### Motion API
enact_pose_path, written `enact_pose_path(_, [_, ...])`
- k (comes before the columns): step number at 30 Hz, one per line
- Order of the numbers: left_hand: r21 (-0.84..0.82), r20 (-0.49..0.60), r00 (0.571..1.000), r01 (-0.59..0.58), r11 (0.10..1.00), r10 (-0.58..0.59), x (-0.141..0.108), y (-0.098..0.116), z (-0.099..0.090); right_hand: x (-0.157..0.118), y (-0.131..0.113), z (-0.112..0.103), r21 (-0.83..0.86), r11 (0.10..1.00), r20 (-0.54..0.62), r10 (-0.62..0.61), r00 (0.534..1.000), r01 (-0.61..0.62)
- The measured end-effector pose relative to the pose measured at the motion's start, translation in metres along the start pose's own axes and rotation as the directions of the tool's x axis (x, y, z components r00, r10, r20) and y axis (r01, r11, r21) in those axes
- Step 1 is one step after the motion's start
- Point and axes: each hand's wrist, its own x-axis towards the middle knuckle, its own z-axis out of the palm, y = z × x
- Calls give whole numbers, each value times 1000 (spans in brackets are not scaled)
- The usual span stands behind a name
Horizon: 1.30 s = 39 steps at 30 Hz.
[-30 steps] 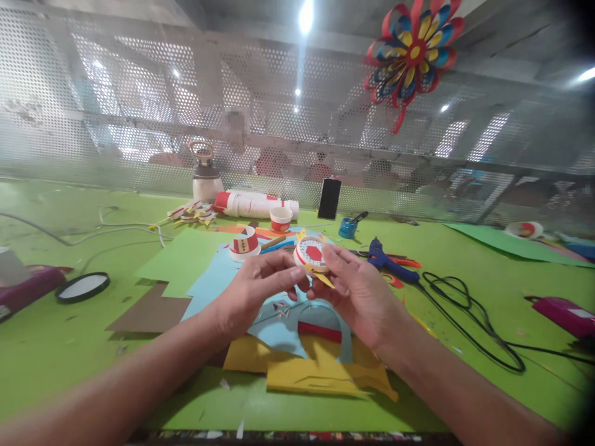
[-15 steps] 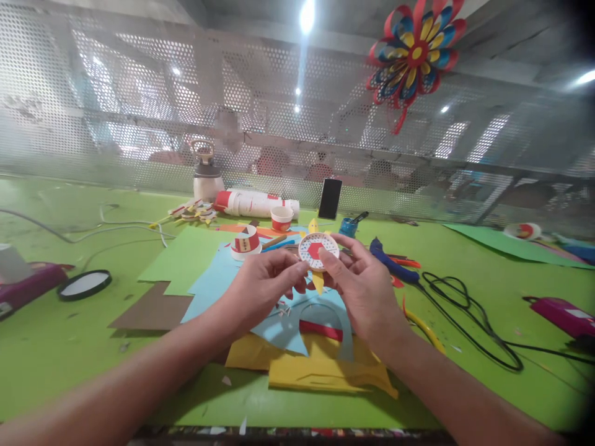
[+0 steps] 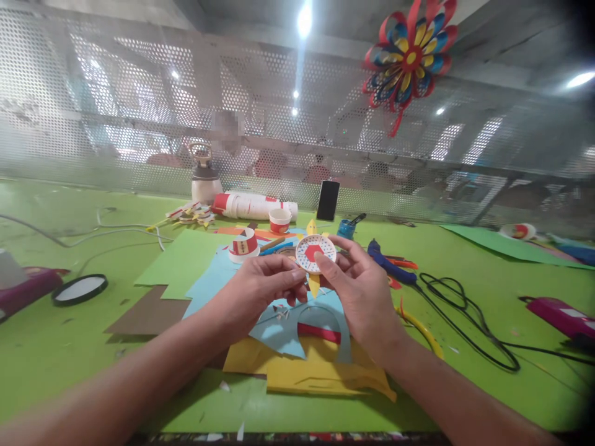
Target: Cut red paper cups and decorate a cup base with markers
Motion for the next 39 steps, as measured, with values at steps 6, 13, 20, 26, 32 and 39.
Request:
enact_pose_path(6, [-114,35,998,53,992,-49,0,-1,-1,1,1,0,-45,998,1,-43,999,43])
enact_pose_path(13, [-66,-22,999,32,997,-34,1,1,-5,-2,0,0,-92,990,1,-110,994,110])
enact_pose_path(20, [-58,-38,998,-43,997,40,1,4,-3,-4,3,2,-48,986,43,-159,986,161])
enact_pose_path(26, [-34,-88,993,-81,996,78,0,6,1,-8,9,3,-20,990,104,-139,985,141])
enact_pose_path(32, [-187,-105,993,-73,980,54,1,9,-2,-12,11,3,-31,991,135,-122,983,127])
enact_pose_path(39, [-262,-72,997,-57,963,39,1,10,-2,-12,8,2,-27,989,150,-142,978,147])
